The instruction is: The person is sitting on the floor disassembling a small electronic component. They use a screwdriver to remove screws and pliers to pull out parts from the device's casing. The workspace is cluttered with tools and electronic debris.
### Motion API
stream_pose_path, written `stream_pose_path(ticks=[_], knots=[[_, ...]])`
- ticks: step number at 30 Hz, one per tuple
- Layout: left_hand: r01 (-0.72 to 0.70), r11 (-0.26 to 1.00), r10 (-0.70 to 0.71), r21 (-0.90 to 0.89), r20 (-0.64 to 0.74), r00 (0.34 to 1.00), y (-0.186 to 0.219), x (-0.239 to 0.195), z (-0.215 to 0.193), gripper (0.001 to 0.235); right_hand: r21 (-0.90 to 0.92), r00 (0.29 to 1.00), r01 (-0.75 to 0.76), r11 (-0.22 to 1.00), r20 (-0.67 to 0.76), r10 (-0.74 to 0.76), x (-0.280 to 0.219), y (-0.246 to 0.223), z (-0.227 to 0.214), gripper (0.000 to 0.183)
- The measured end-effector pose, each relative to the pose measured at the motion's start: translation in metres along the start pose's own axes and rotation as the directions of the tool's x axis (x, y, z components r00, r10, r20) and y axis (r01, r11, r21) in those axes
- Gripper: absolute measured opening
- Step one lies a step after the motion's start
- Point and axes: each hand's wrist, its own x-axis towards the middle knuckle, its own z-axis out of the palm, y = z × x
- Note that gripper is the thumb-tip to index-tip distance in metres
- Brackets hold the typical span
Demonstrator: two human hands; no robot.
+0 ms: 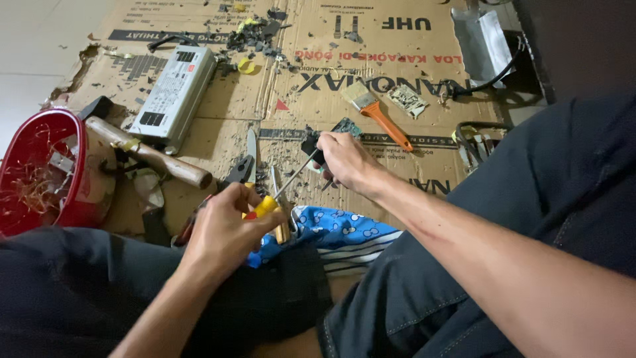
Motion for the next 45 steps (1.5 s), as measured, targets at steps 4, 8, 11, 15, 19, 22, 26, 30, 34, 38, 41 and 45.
stream_pose_path(ticks=[4, 8, 11, 15, 19, 22, 26, 30, 34, 38, 41, 45], knots=[[-0.064, 0.942, 0.128, 0.329, -0.178, 0.976, -0.014, -0.004, 0.017, 0.031, -0.033, 1.0, 0.019, 0.999, -0.016, -0.019, -0.002, -0.003, -0.001, 0.032], [-0.004, 0.917, 0.022, 0.399, -0.04, 0.999, -0.014, 0.005, 0.025, 0.044, -0.015, 1.0, 0.023, 1.0, -0.011, -0.023, 0.008, 0.005, 0.0, 0.031], [-0.015, 0.958, 0.004, 0.285, 0.04, 0.999, 0.001, -0.008, 0.015, 0.038, -0.07, 0.999, 0.039, 0.997, 0.022, -0.038, 0.005, 0.007, 0.002, 0.033], [-0.144, 0.933, 0.178, 0.33, -0.075, 0.981, -0.004, -0.016, 0.012, 0.034, -0.07, 0.998, 0.043, 0.997, 0.037, -0.04, -0.006, 0.007, 0.0, 0.036], [-0.197, 0.927, 0.271, 0.32, -0.207, 0.94, -0.015, -0.01, 0.012, 0.037, -0.114, 0.996, 0.085, 0.99, 0.043, -0.08, -0.002, 0.001, 0.001, 0.039], [0.036, 0.95, -0.004, 0.311, -0.105, 0.994, -0.004, -0.013, 0.003, 0.034, -0.057, 1.0, 0.01, 0.998, 0.023, -0.009, 0.011, 0.01, 0.009, 0.032], [0.157, 0.987, -0.157, 0.012, 0.126, 0.979, -0.007, 0.005, 0.003, 0.047, 0.059, 0.998, -0.055, 0.997, -0.006, 0.056, 0.007, -0.001, 0.009, 0.031], [0.056, 0.998, -0.059, 0.029, 0.119, 0.991, 0.01, -0.018, -0.013, 0.057, 0.129, 0.999, -0.037, 0.991, 0.008, 0.036, 0.01, 0.002, 0.012, 0.031], [-0.025, 0.986, 0.041, 0.163, -0.095, 0.995, -0.007, -0.012, 0.002, 0.041, 0.175, 0.998, -0.057, 0.983, 0.013, 0.055, 0.011, 0.007, 0.014, 0.034], [0.063, 0.981, -0.06, 0.181, -0.017, 0.998, -0.003, -0.011, 0.003, 0.036, 0.233, 0.998, -0.06, 0.971, -0.001, 0.062, 0.007, 0.001, 0.012, 0.038], [0.137, 0.99, -0.141, 0.041, 0.124, 0.982, -0.002, -0.006, 0.002, 0.04, 0.259, 0.998, -0.056, 0.964, 0.002, 0.058, 0.009, 0.004, 0.011, 0.04], [0.113, 0.955, -0.06, -0.274, 0.195, 0.979, 0.005, -0.015, -0.007, 0.052, 0.316, 0.998, -0.046, 0.948, -0.014, 0.053, 0.004, 0.004, 0.012, 0.041]])
